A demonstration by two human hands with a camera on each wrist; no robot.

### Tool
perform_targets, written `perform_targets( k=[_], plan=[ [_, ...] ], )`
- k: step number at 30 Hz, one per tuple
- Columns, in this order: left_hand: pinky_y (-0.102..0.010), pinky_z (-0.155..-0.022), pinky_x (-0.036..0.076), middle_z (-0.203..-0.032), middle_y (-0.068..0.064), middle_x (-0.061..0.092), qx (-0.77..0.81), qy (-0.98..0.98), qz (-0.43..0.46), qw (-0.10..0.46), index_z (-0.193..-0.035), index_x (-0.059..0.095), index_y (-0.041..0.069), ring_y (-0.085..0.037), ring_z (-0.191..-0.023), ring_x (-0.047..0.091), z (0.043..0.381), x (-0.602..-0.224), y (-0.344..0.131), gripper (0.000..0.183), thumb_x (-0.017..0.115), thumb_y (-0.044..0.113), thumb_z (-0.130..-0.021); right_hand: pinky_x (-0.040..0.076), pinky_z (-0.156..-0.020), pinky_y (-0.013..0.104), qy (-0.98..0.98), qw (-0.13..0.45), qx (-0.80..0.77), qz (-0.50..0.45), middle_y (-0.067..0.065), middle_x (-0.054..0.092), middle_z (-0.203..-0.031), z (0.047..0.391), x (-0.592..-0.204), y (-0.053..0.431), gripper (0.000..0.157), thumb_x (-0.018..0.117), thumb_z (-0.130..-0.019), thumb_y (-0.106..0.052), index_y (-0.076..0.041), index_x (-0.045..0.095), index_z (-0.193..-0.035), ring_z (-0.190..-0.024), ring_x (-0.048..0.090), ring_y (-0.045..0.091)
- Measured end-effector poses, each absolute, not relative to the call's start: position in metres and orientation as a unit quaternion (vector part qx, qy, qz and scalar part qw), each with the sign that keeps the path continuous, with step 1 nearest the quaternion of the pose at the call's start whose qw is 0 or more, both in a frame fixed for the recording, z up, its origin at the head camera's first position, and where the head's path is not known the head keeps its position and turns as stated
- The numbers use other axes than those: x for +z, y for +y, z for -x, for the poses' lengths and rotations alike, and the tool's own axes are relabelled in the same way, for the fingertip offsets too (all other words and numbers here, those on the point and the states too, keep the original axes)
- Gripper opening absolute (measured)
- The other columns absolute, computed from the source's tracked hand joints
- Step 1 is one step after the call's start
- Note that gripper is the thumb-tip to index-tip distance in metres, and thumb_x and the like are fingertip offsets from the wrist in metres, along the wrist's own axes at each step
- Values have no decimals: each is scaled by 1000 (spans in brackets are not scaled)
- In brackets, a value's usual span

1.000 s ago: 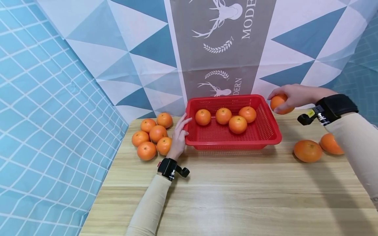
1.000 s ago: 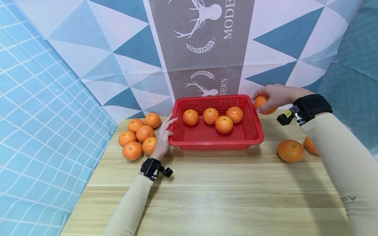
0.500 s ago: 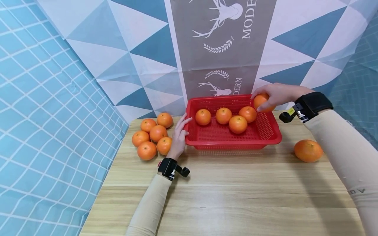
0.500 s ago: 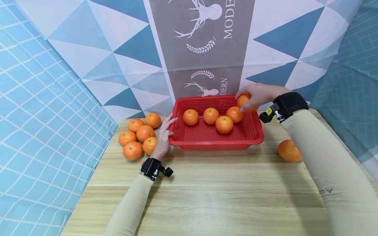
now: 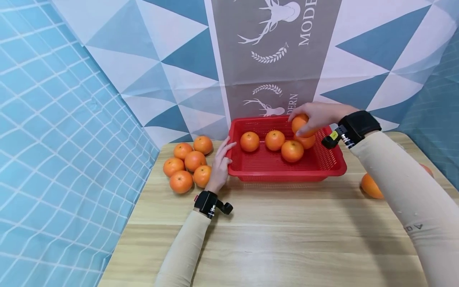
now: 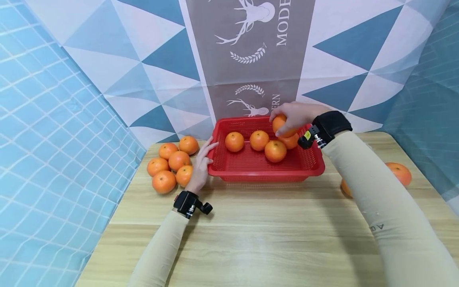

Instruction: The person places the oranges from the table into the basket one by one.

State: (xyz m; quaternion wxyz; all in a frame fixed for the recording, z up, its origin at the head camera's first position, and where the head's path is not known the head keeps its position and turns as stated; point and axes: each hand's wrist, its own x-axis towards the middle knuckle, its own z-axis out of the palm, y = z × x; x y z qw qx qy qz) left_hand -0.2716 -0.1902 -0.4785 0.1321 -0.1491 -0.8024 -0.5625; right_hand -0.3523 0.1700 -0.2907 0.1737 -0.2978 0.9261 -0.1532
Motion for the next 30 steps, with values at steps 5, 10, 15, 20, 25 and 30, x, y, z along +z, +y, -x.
perform_targets(
  k=[5,10,15,20,25,30],
  plan=[
    [-63,-138,37,-186,-5,36,-571,-795,153,136,-159,61,3,-36,-174,32,275,-481,-189,66,40,3,-96,60,-108,58,927,181,-137,300,21,65,-148,349,-289,153,63,85,-97,-33,-15,64,-153,-131,61,39],
    [-64,-137,38,-186,-6,35,-580,-788,158,134,-158,61,2,-38,-174,31,276,-483,-190,66,41,4,-96,54,-115,61,922,179,-122,321,18,63,-149,349,-290,134,61,84,-97,-36,-16,65,-152,-135,58,38],
    [-64,-137,37,-186,-6,35,-582,-787,158,131,-158,61,3,-38,-174,31,275,-484,-190,65,41,4,-96,56,-116,58,915,176,-120,343,16,57,-154,343,-293,112,57,84,-96,-31,-17,67,-149,-141,54,37],
    [-66,-138,36,-187,-5,34,-586,-786,152,126,-159,60,0,-37,-174,30,273,-483,-189,66,39,3,-97,59,-110,54,913,164,-116,356,12,58,-148,333,-297,93,57,85,-93,-27,-20,69,-147,-144,48,34],
    [-62,-139,36,-187,-5,34,-575,-795,148,127,-159,60,0,-35,-174,31,271,-481,-187,65,38,1,-98,59,-104,50,914,149,-93,366,10,62,-139,330,-299,83,61,86,-91,-29,-22,69,-149,-137,50,32],
    [-62,-139,35,-187,-4,34,-569,-798,151,130,-160,59,1,-34,-175,31,272,-481,-187,65,38,-1,-99,60,-108,51,914,170,-108,351,12,62,-144,331,-300,78,63,87,-93,-30,-22,67,-152,-136,54,32]
  ],
)
